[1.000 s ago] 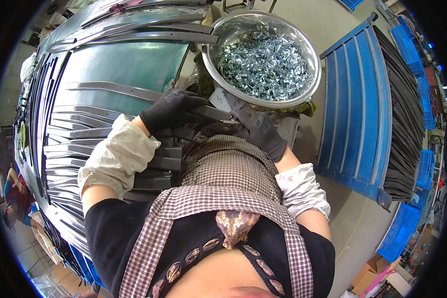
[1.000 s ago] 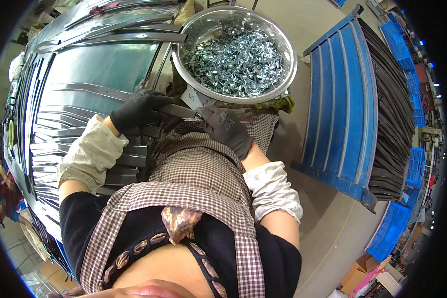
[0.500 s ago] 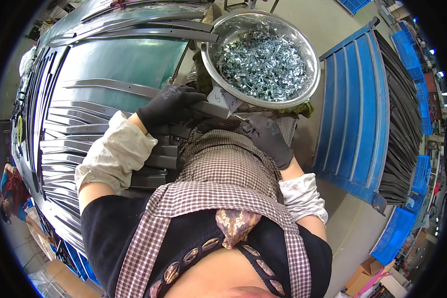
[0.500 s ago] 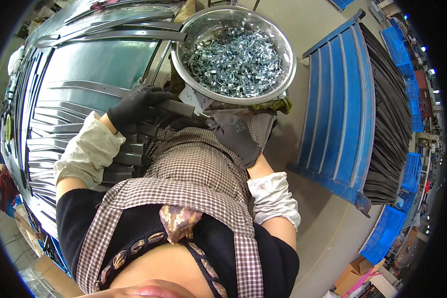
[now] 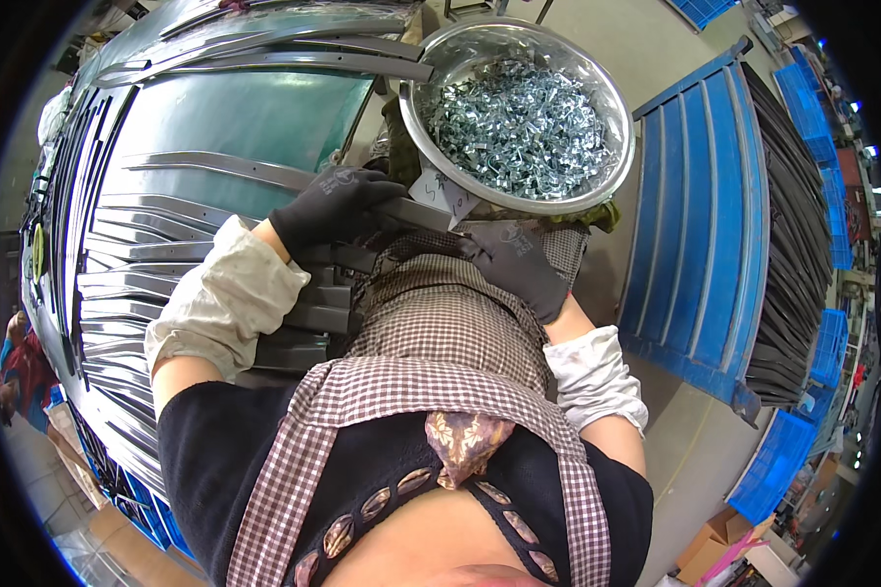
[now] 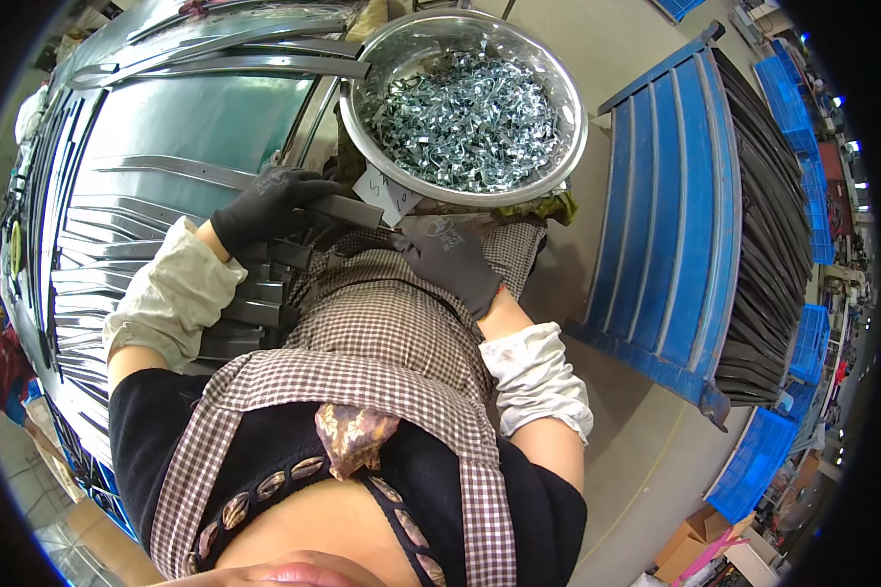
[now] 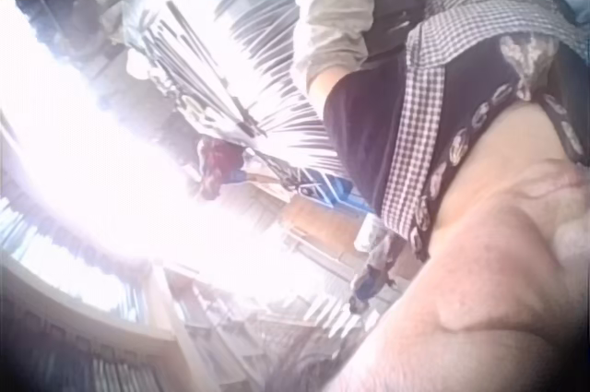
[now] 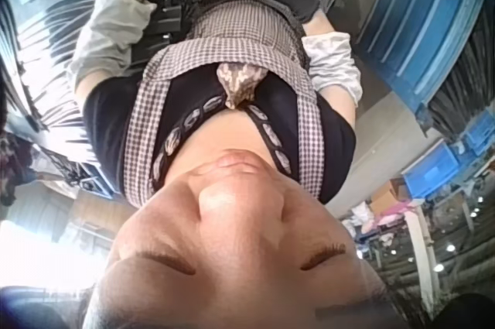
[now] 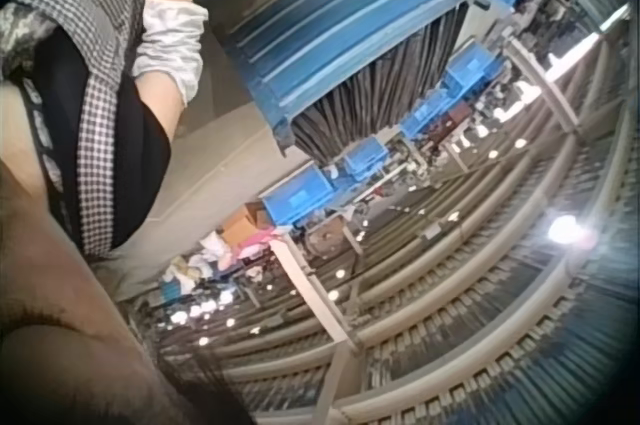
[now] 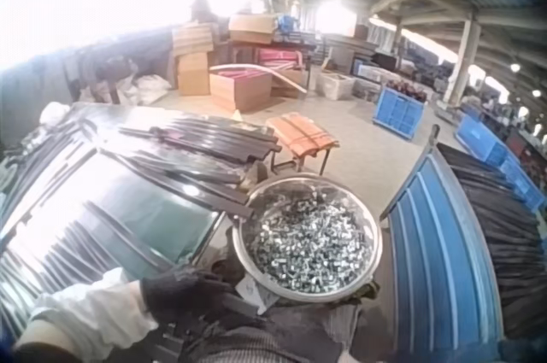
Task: The person repeatedly picks up long, curved metal frame pieces and small fasteners from a metal bowl, then inserts the fasteners into pre-drilled holes along the frame. The person works at a table in a workshop, handling one frame at a time and placing it back on the stack after fastening.
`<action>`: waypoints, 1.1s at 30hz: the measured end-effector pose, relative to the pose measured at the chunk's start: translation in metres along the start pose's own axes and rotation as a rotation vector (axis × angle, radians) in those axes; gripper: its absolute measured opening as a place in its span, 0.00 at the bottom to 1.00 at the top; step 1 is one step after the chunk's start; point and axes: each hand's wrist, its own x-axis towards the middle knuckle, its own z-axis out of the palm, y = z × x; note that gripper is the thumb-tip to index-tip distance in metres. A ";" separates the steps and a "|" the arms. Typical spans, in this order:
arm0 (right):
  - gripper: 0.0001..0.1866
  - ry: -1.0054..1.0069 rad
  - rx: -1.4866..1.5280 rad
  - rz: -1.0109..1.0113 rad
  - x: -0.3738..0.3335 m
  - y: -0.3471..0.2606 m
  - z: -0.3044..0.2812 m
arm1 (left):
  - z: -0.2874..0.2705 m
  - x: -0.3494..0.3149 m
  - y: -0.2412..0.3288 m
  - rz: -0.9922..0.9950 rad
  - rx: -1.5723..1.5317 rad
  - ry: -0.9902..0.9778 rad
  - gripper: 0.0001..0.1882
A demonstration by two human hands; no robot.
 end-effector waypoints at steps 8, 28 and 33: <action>0.12 -0.097 -0.077 0.011 0.011 -0.014 -0.002 | -0.006 0.000 -0.003 0.037 -0.092 -0.020 0.23; 0.13 -0.042 -0.127 0.125 0.034 0.052 -0.082 | -0.094 -0.082 0.061 -0.371 -0.237 -0.291 0.24; 0.17 0.059 -0.201 0.220 0.079 0.069 -0.050 | -0.124 -0.096 0.068 -0.061 -0.123 -0.237 0.21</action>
